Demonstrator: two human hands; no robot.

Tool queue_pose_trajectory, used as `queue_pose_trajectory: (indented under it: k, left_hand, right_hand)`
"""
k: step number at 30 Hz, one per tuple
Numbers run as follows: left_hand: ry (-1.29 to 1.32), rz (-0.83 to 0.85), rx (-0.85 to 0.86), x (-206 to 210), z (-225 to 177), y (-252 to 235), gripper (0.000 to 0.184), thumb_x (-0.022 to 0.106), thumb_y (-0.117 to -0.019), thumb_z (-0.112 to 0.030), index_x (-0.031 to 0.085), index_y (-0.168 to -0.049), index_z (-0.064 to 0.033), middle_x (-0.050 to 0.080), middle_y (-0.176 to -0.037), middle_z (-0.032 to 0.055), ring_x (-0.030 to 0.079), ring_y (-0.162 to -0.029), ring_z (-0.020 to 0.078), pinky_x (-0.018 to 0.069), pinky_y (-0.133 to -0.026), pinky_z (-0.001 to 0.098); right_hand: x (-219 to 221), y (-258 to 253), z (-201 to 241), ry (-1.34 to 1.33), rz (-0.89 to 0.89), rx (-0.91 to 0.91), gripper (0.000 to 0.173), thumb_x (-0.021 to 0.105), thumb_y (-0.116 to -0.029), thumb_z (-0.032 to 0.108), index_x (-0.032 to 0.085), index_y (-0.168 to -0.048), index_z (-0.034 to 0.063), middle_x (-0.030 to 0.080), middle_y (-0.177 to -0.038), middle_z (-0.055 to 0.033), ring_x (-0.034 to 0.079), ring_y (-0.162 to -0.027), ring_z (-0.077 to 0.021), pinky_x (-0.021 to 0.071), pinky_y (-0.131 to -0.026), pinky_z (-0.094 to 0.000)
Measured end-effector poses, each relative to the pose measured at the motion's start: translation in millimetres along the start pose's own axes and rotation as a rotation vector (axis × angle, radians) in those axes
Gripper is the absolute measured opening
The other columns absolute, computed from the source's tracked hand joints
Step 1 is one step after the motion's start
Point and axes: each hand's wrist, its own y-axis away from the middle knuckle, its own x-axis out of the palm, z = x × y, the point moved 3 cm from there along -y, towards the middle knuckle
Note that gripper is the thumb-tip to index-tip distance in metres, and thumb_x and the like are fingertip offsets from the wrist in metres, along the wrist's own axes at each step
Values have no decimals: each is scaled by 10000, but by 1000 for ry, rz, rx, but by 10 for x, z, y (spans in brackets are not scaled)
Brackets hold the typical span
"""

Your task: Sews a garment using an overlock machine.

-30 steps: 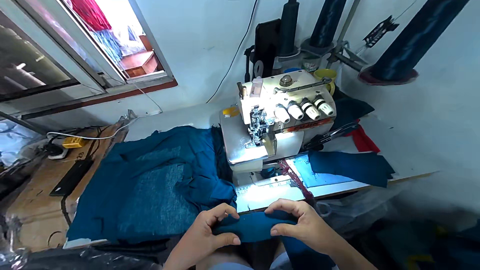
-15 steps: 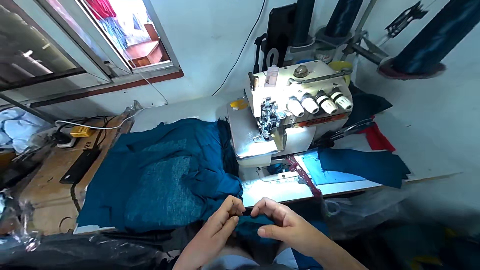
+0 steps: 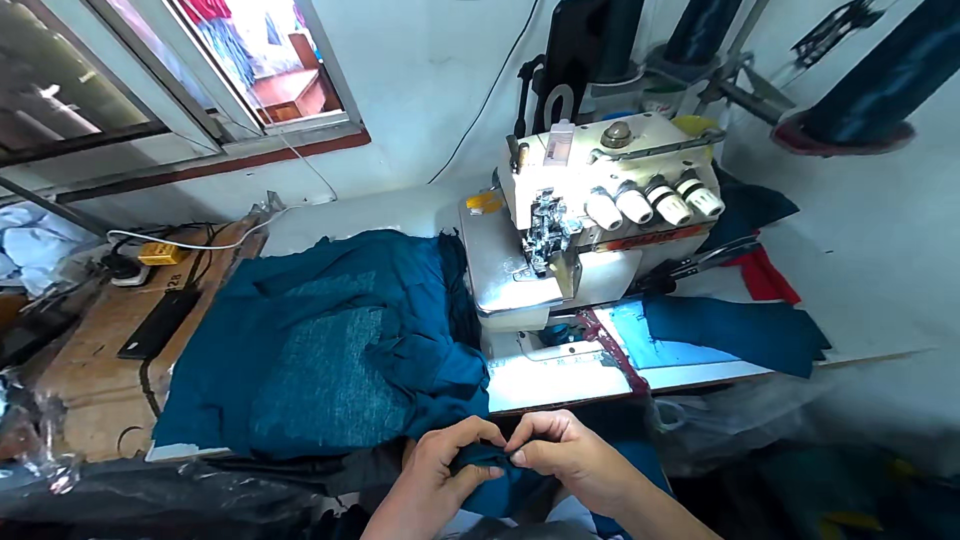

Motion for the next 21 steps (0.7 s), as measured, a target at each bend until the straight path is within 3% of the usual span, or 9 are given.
queue_pose_trajectory:
  k: [3, 6, 9, 11, 13, 15, 18, 19, 21]
  left_hand:
    - [-53, -181, 11, 21, 50, 24, 132, 749, -908, -211, 775, -995, -115, 695, -927, -17, 620, -901, 24, 510, -813, 167]
    - [-66, -287, -17, 43, 115, 68, 115, 761, -899, -243, 787, -931, -135, 698, -943, -24, 641, -939, 40, 536, -843, 180]
    - [-43, -338, -90, 61, 147, 116, 118, 752, -898, -208, 783, -917, -96, 706, -858, -34, 651, -850, 27, 545, -789, 183]
    - [-18, -342, -127, 66, 150, 147, 108, 743, -893, -181, 772, -907, -78, 695, -838, -31, 649, -823, 22, 549, -761, 178]
    - [-15, -335, -143, 77, 163, 181, 89, 725, -880, -158, 762, -890, -77, 679, -827, -33, 637, -815, 17, 538, -742, 169]
    - [-53, -291, -119, 59, 169, 213, 84, 725, -872, -145, 762, -880, -70, 678, -823, -27, 635, -826, 22, 533, -754, 170]
    - [-152, -80, -61, -177, 98, 184, 138, 714, -926, -179, 767, -935, -52, 701, -865, 17, 649, -860, 52, 537, -798, 212]
    - [-189, -17, -43, -303, 45, 133, 159, 694, -951, -193, 764, -956, -51, 708, -885, 24, 655, -868, 57, 545, -808, 224]
    - [-292, -27, -34, -575, -70, -42, 168, 666, -966, -210, 767, -970, -76, 710, -917, 4, 657, -884, 50, 553, -818, 240]
  right_hand:
    - [23, -3, -59, -114, -1, 79, 108, 656, -927, 95, 746, -925, 155, 624, -724, 95, 459, -559, 41, 371, -520, -149]
    - [42, -11, -141, -207, 3, 141, 85, 630, -960, 137, 712, -978, 154, 574, -702, 95, 475, -571, 7, 427, -572, -180]
    - [77, -14, -193, -212, 64, 126, 224, 718, -907, 157, 608, -1103, 161, 612, -825, 87, 513, -638, 7, 432, -596, -174]
    - [117, -3, -213, -137, 58, 112, 297, 744, -884, 139, 548, -1106, 158, 635, -848, 85, 553, -661, 12, 447, -591, -163]
    - [146, 11, -255, 61, 27, 65, 185, 675, -954, 183, 547, -1077, 132, 544, -761, 98, 471, -588, 21, 383, -532, -156]
    - [167, 21, -266, 399, 13, -25, 153, 579, -1020, 224, 588, -1043, 73, 535, -772, 30, 503, -618, -26, 434, -574, -195]
    - [297, -36, -127, 831, -3, -273, 195, 642, -988, 175, 691, -999, -13, 653, -996, -154, 644, -931, -222, 546, -834, -360]
    - [349, -104, -34, 912, -8, -347, 170, 669, -967, 160, 702, -972, -7, 660, -1076, -180, 659, -994, -260, 563, -872, -384]
    - [446, -314, 227, 985, -53, -373, 170, 660, -965, 155, 709, -960, -8, 637, -1227, -214, 678, -991, -244, 577, -861, -350]
